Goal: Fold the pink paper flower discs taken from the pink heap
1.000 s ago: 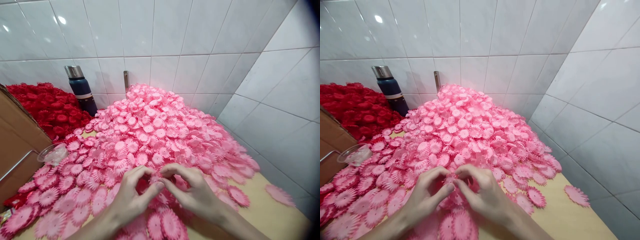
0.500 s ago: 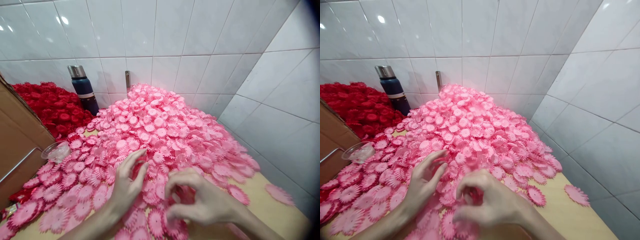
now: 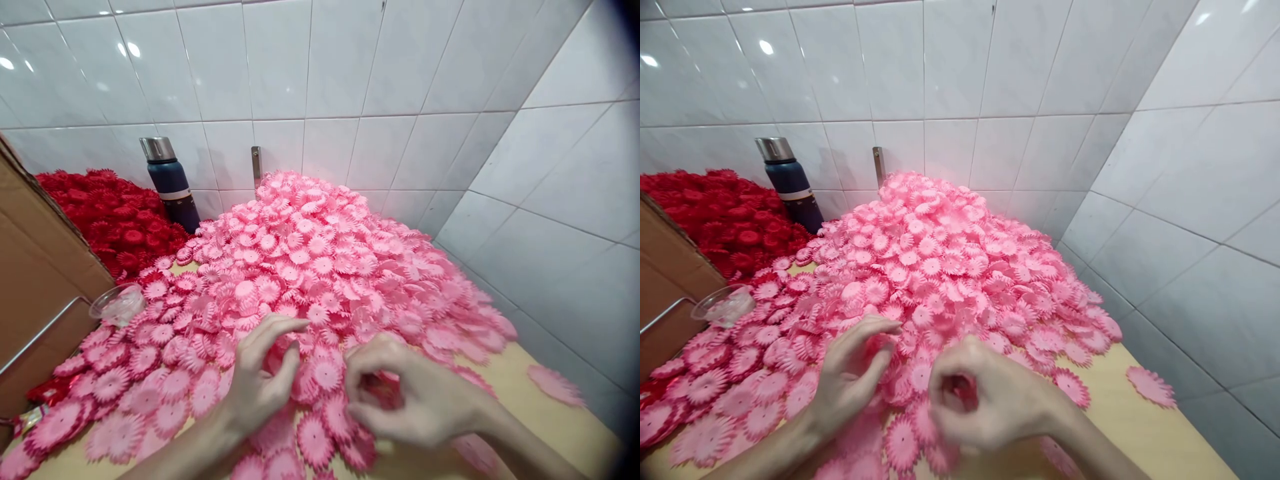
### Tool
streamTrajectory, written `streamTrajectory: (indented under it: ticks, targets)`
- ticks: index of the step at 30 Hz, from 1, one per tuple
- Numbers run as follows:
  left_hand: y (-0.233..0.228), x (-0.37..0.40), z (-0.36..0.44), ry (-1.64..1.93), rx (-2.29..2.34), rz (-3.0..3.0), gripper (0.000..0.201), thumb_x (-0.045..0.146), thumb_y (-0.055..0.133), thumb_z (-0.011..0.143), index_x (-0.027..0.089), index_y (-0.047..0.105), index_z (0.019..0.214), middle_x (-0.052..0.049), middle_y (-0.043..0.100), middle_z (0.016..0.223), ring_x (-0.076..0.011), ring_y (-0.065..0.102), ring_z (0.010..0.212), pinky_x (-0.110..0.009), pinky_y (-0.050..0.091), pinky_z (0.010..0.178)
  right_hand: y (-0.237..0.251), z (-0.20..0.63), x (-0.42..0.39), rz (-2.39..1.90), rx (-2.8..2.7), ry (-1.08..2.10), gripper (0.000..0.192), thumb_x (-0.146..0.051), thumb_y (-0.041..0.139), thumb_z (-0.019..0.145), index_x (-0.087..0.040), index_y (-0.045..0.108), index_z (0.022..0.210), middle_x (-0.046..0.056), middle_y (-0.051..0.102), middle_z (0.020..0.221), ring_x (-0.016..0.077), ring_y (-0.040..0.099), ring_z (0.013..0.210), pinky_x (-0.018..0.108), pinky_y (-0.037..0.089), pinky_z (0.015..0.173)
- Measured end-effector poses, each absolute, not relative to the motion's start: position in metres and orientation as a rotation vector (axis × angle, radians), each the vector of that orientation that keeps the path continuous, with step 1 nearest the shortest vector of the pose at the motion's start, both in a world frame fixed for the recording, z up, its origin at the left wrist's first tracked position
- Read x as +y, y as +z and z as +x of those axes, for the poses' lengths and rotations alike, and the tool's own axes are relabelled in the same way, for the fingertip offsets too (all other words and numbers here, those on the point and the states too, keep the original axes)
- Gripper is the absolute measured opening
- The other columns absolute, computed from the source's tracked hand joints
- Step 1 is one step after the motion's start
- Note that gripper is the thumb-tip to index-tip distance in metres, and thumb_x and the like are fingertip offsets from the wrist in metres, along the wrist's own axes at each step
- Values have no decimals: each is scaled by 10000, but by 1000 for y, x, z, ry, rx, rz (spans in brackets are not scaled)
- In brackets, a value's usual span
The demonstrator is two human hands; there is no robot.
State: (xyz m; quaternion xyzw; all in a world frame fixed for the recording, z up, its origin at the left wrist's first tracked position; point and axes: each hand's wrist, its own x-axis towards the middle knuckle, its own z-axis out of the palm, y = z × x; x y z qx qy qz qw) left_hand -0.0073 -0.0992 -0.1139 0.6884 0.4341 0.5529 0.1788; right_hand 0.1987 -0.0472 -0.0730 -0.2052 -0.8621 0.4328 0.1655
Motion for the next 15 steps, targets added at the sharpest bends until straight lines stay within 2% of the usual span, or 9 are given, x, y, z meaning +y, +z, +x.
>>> streamTrajectory:
  ticks: [3,6,8,12,15]
  targets:
    - [-113,-101,-6,1488,1021,2020,405,-19,525,808,203,622,1133,-42,686,903,-159,661,830,-288,552,718,-70,208,-36,-684,-2150,1223,117,-213,606,840,-180,648,735,-19,569,577,89,458,480,210,371,444]
    - [-113,-104,-5,1402,884,2111,495,-29,539,786,186,576,1230,-67,717,922,-159,691,781,-270,569,681,-62,217,-29,-864,-1885,1094,239,-355,599,885,-189,633,717,-43,468,518,77,369,431,209,300,396]
    - [-114,-105,-4,1368,859,2181,505,-25,544,788,189,565,1245,-61,733,882,-156,696,728,-270,571,659,-54,219,-28,-964,-1841,1016,295,-407,593,888,-193,611,686,-51,416,499,80,354,433,217,306,407]
    - [-119,-103,-5,1327,1053,2233,495,39,560,837,235,522,1290,-52,745,952,-158,708,771,-297,581,724,-39,227,-29,-1088,-2136,850,328,-413,576,894,-195,588,650,-14,509,559,113,453,520,246,374,498]
    - [-123,-101,-7,1333,1280,2113,481,96,557,871,264,486,1317,-55,726,1062,-153,714,858,-280,592,762,-48,247,-25,-1160,-2427,745,310,-369,596,877,-195,563,621,-7,536,564,115,453,503,249,325,462]
